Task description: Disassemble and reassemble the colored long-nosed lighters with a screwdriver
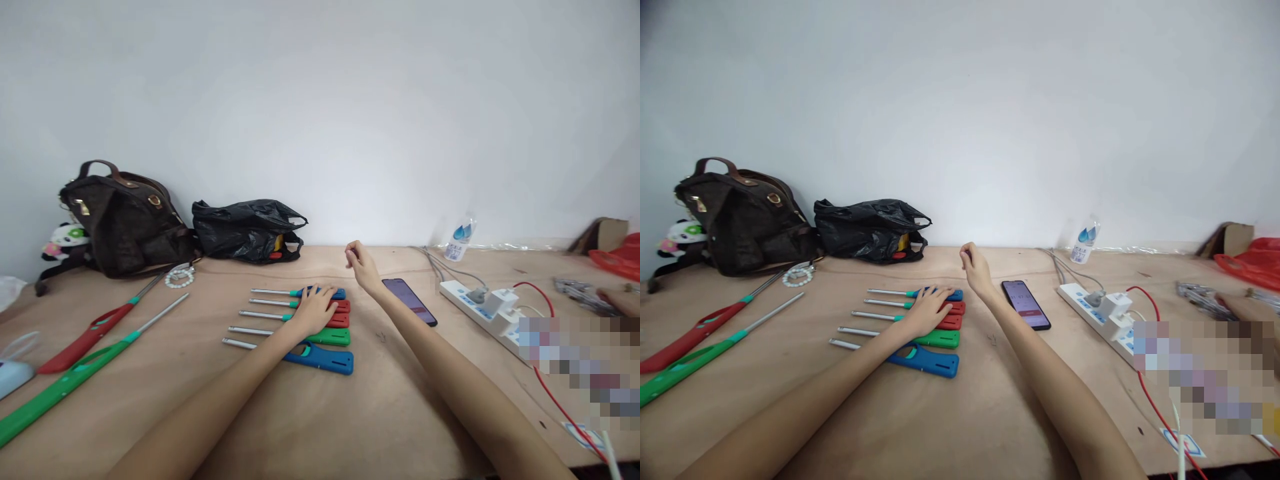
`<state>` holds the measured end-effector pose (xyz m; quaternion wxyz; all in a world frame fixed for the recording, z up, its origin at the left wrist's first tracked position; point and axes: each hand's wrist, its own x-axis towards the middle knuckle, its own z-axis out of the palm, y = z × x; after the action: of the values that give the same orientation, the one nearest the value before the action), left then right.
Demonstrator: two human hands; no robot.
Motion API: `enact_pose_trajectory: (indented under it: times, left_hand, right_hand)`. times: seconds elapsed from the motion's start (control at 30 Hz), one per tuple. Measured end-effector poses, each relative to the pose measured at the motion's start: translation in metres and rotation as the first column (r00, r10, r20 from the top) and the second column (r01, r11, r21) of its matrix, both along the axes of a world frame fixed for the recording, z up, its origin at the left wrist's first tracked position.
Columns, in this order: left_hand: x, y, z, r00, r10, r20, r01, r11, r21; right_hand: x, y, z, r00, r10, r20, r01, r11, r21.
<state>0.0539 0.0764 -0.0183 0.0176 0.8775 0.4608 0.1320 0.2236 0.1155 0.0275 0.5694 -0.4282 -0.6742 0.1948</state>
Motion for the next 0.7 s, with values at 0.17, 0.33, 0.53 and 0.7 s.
enact_pose_trajectory:
  times: [0.17,0.33,0.53,0.7]
  left_hand:
    - [0.000,-0.001,0.002,1.000,0.008,-0.020,-0.008,1.000,-0.001]
    - [0.000,-0.002,0.003,1.000,0.008,-0.020,-0.008,1.000,0.009]
    - [0.002,-0.003,0.003,1.000,0.016,-0.009,-0.016,1.000,-0.012]
    - [0.002,-0.003,0.003,1.000,0.012,-0.004,-0.012,1.000,-0.015]
  right_hand:
    - [-0.004,-0.005,-0.017,0.712,-0.142,0.687,0.322,0.937,-0.139]
    - [-0.009,-0.008,-0.029,0.577,-0.007,0.816,0.333,0.915,-0.228]
    - [-0.007,-0.009,-0.024,0.432,0.087,0.898,0.351,0.901,-0.256]
    - [-0.008,-0.012,-0.019,0.343,0.110,0.933,0.337,0.912,-0.232]
